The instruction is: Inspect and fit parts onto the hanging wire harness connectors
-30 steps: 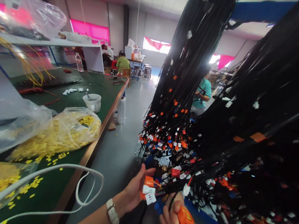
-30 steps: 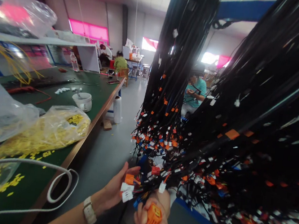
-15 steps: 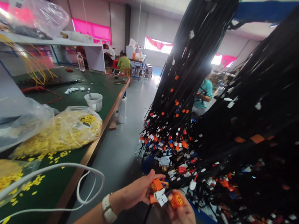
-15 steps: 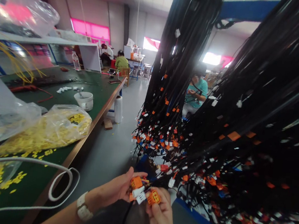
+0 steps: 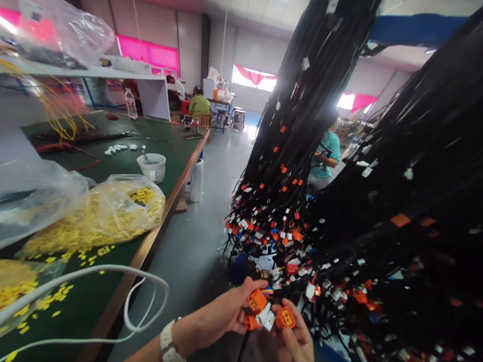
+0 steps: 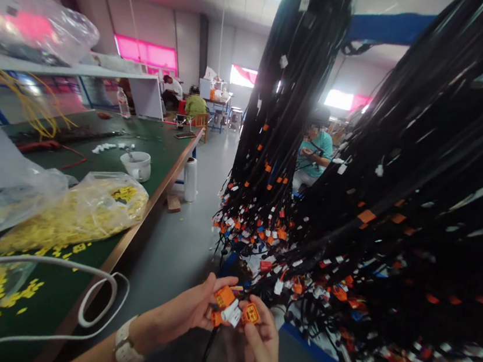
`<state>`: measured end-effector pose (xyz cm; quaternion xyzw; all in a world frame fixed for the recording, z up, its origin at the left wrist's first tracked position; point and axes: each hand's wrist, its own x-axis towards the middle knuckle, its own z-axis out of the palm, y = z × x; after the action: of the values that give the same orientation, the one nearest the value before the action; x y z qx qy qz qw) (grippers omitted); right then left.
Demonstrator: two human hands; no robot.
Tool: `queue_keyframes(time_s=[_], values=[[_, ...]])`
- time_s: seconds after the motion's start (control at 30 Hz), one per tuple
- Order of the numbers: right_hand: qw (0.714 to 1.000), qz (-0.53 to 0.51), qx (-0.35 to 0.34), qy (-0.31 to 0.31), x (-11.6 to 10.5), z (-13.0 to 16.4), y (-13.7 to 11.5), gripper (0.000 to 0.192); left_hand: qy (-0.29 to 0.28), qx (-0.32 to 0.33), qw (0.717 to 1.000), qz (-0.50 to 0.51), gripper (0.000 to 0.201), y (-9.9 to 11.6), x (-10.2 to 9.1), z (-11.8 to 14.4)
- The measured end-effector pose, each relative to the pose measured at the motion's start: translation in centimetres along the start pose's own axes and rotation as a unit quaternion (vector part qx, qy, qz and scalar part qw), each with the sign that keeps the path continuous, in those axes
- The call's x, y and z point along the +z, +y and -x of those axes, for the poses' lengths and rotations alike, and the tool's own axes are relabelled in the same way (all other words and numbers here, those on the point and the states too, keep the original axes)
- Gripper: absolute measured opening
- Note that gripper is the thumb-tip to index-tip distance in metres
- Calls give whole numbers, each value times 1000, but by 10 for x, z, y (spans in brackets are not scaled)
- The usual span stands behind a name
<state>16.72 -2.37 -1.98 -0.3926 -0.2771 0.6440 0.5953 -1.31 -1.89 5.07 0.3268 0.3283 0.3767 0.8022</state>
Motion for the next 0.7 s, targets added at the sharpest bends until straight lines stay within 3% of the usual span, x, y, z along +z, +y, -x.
queue_keyframes(time_s=[0.1, 0.23, 0.33, 0.43, 0.6, 0.7], values=[[1000, -16, -9, 18, -5, 1, -3, 48, 11, 3, 1000, -22, 65, -1, -2, -2], [988, 50, -91, 113, -7, -12, -7, 45, 15, 15, 998, -58, 57, -2, -3, -1], [960, 149, -187, 147, 2, -30, -18, 65, 25, 17, 994, -103, 52, -2, -2, -2], [940, 242, -206, 122, 18, -48, -32, 85, 33, 20, 987, -157, 50, -2, 1, -1], [934, 270, -199, 122, 25, -92, -32, 62, 48, 113, 960, -253, 62, 2, 12, 24], [920, 264, -208, 202, 3, -122, -18, 49, 53, 119, 944, -303, 54, 10, 15, 62]])
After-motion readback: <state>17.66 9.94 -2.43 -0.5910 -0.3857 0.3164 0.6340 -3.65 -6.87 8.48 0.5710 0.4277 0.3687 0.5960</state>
